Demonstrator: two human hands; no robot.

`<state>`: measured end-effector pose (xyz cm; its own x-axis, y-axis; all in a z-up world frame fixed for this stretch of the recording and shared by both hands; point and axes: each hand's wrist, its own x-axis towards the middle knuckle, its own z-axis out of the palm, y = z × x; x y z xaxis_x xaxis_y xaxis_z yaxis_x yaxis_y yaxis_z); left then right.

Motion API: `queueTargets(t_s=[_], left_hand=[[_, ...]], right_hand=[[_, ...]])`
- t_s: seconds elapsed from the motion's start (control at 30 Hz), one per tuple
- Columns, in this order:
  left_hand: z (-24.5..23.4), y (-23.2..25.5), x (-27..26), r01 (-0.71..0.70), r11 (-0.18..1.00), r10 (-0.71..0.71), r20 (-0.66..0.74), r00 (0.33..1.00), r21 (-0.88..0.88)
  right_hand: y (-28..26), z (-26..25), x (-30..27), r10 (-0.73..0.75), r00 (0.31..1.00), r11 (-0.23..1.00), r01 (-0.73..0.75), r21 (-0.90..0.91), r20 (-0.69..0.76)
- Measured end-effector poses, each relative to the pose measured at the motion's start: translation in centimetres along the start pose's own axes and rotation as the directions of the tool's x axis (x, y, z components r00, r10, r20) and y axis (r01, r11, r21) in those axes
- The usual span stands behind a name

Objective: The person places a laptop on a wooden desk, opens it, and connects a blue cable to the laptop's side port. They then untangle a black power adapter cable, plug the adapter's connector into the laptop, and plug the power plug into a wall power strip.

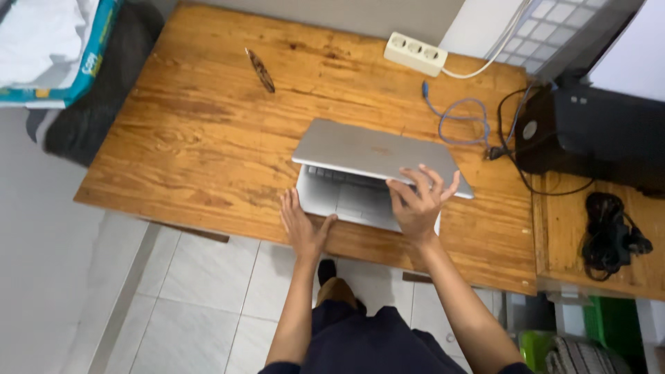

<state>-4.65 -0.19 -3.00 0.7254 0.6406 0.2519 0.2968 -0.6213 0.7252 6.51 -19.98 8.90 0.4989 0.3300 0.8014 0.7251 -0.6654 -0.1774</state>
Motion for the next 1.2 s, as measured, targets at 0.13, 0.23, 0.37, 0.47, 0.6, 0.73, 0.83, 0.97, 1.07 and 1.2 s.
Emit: queueTargets(t_s=[0.13,0.23,0.37,0.47,0.6,0.73,0.83,0.97,1.07,1.2], left_hand=[[-0.6,0.5,0.3,0.043,0.997,-0.039,0.062,0.997,-0.058],[-1.3,1.0,0.8,0.086,0.995,-0.077,0.144,0.987,-0.055],[-2.2,2.4,2.5,0.096,0.994,-0.109,0.285,0.952,0.061],[-2.7,4.0,4.4,0.073,0.981,-0.145,0.432,0.89,0.178],[-3.0,6.4,7.5,0.042,0.972,-0.183,0.628,0.756,0.233],[-1.8,9.1,9.9,-0.06,0.997,0.013,0.601,0.799,0.057],[-0.4,10.9,11.9,-0.146,0.988,0.144,0.548,0.824,-0.041],[0.6,12.8,13.4,-0.209,0.966,0.258,0.48,0.838,-0.155],[0.9,13.6,13.4,-0.242,0.948,0.312,0.457,0.833,-0.208],[1.6,13.9,12.4,-0.263,0.928,0.359,0.438,0.825,-0.264]], right_hand=[[1.0,0.8,5.3,0.133,0.99,0.991,-0.132,0.021,-0.043],[1.9,1.8,9.0,0.194,0.98,0.981,-0.193,0.016,-0.053],[3.3,3.7,13.2,0.2,0.976,0.979,-0.203,-0.021,-0.087],[4.3,5.4,15.4,0.23,0.968,0.972,-0.234,-0.032,-0.102],[4.9,7.0,16.4,0.269,0.955,0.961,-0.275,-0.033,-0.126],[4.8,7.4,15.9,0.256,0.953,0.962,-0.268,-0.058,-0.16],[4.4,7.4,15.3,0.263,0.952,0.96,-0.274,-0.053,-0.159],[4.0,6.6,14.7,0.239,0.96,0.966,-0.25,-0.066,-0.142],[3.9,5.9,13.9,0.215,0.97,0.972,-0.224,-0.069,-0.112],[4.0,4.4,11.7,0.211,0.975,0.976,-0.214,-0.045,-0.073]])
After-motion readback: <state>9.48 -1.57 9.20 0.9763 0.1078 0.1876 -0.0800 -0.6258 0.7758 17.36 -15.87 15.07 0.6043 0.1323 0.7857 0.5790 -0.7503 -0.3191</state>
